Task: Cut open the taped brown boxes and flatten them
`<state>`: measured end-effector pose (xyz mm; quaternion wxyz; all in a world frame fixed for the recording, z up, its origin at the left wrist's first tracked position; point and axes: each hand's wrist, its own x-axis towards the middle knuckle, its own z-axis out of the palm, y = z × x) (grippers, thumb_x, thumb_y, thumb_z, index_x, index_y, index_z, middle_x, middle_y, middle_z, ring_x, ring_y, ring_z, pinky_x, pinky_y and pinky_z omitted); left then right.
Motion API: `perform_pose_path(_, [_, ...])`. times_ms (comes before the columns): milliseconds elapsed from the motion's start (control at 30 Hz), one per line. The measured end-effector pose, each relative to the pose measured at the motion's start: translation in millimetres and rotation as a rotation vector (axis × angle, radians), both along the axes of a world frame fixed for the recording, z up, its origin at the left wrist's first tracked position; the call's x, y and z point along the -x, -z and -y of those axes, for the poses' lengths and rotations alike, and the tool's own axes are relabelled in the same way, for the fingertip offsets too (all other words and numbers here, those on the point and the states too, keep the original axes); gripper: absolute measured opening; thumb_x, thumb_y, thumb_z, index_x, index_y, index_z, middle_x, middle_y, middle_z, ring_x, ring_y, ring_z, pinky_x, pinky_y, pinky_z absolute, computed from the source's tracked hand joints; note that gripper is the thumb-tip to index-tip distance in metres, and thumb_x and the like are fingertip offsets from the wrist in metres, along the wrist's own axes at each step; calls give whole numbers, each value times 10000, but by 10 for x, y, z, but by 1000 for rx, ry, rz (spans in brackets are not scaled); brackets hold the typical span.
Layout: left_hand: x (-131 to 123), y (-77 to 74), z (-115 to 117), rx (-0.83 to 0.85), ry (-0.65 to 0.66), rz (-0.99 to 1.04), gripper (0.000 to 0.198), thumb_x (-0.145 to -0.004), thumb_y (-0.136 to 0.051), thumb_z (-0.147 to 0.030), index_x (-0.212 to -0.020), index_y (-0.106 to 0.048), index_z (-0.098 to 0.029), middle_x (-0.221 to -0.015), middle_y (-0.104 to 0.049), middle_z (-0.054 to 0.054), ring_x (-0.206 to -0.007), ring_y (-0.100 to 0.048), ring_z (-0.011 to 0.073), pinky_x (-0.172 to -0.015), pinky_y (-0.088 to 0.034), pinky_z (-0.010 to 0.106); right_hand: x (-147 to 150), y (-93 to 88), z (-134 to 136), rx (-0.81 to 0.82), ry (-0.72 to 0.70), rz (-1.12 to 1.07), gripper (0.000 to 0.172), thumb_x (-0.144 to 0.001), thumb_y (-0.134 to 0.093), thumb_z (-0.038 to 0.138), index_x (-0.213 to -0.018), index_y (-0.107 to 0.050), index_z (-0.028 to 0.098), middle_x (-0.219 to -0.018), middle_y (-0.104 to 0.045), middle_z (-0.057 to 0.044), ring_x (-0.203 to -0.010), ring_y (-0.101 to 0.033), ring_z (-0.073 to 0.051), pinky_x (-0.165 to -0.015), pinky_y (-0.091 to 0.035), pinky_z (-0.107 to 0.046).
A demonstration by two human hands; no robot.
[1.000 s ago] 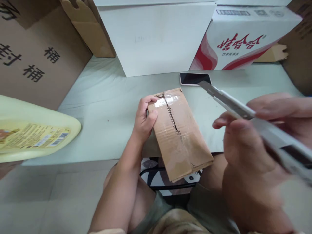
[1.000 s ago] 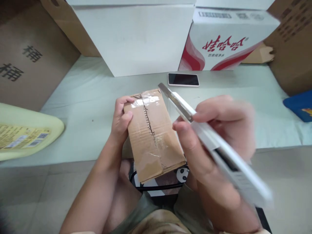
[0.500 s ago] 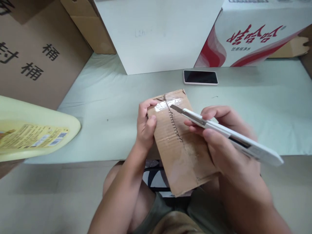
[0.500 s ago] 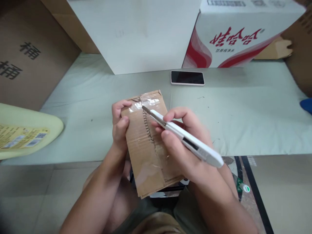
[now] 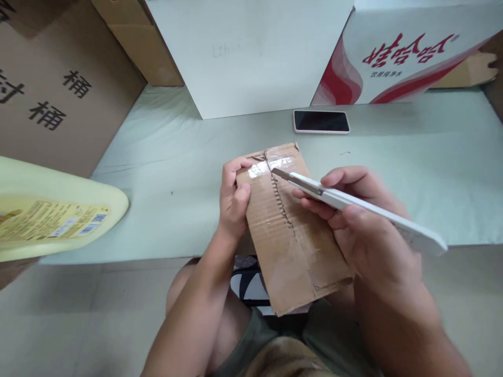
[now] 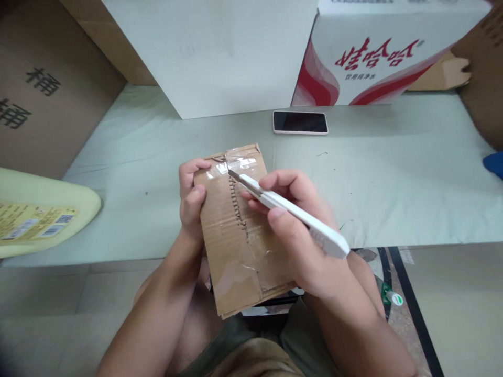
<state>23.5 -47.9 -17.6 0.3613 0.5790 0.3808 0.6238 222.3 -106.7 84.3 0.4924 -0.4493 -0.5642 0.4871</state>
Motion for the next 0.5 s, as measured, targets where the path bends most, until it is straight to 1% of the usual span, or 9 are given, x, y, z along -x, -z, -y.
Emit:
perform_pose_path(100, [-32, 12, 11, -7, 4, -32, 441, -982, -568, -674, -1235, -588, -314, -1259, -662, 62, -1200, -642, 312, -1083, -520, 522, -44, -154, 93, -121, -70, 344, 202, -1038, -632, 415, -1213, -650, 316, -1057, -770, -28, -901, -767, -226, -700, -609, -314])
perform_pose_path(133, [-50, 16, 23, -5, -1, -49, 452, -985, -563, -681, -1246, -583, -312, -1264, -659, 66, -1209, -638, 313, -1091, -515, 523, -56, -207, 118, -158, -73, 447, 214, -1032, -645, 409, -1222, -664, 312, -1059, -774, -34, -884, -761, -228, -673, -593, -310])
perform_pose_path(200, [-92, 19, 52, -24, -16, -90, 461, -998, -544, -684, -1264, -575, -309, -1277, -648, 75, -1234, -626, 315, -1112, -500, 529, -65, -281, 148, -200, -45, 566, 258, -1027, -651, 418, -1255, -676, 299, -1067, -780, -51, -860, -756, -235, -659, -584, -316])
perform_pose_path(267, [-132, 18, 82, -59, -23, -127, 450, -1017, -519, -671, -1276, -567, -306, -1279, -635, 84, -1237, -618, 312, -1117, -494, 529, -57, -293, 148, -210, -27, 619, 307, -1033, -637, 435, -1302, -660, 290, -1069, -784, -61, -832, -749, -241, -675, -593, -340])
perform_pose_path(333, [-160, 15, 105, -76, -24, -148, 437, -1032, -502, -654, -1284, -564, -303, -1278, -626, 91, -1228, -613, 306, -1117, -489, 526, -43, -257, 123, -236, -28, 650, 336, -1036, -623, 448, -1325, -644, 278, -1082, -785, -70, -832, -747, -251, -716, -609, -374])
perform_pose_path(433, [-175, 12, 121, -54, -10, -145, 440, -1038, -493, -650, -1294, -562, -298, -1279, -617, 98, -1239, -604, 310, -1129, -473, 530, -42, -176, 75, -269, 5, 660, 322, -1042, -613, 428, -1307, -652, 249, -1107, -775, -82, -912, -752, -255, -805, -615, -390])
perform_pose_path(500, [-176, 13, 123, -39, 1, -130, 443, -1034, -500, -652, -1295, -563, -300, -1283, -613, 100, -1251, -598, 316, -1135, -465, 537, -59, -136, 55, -284, 1, 643, 317, -1039, -622, 407, -1305, -655, 236, -1121, -766, -82, -955, -748, -248, -848, -609, -378])
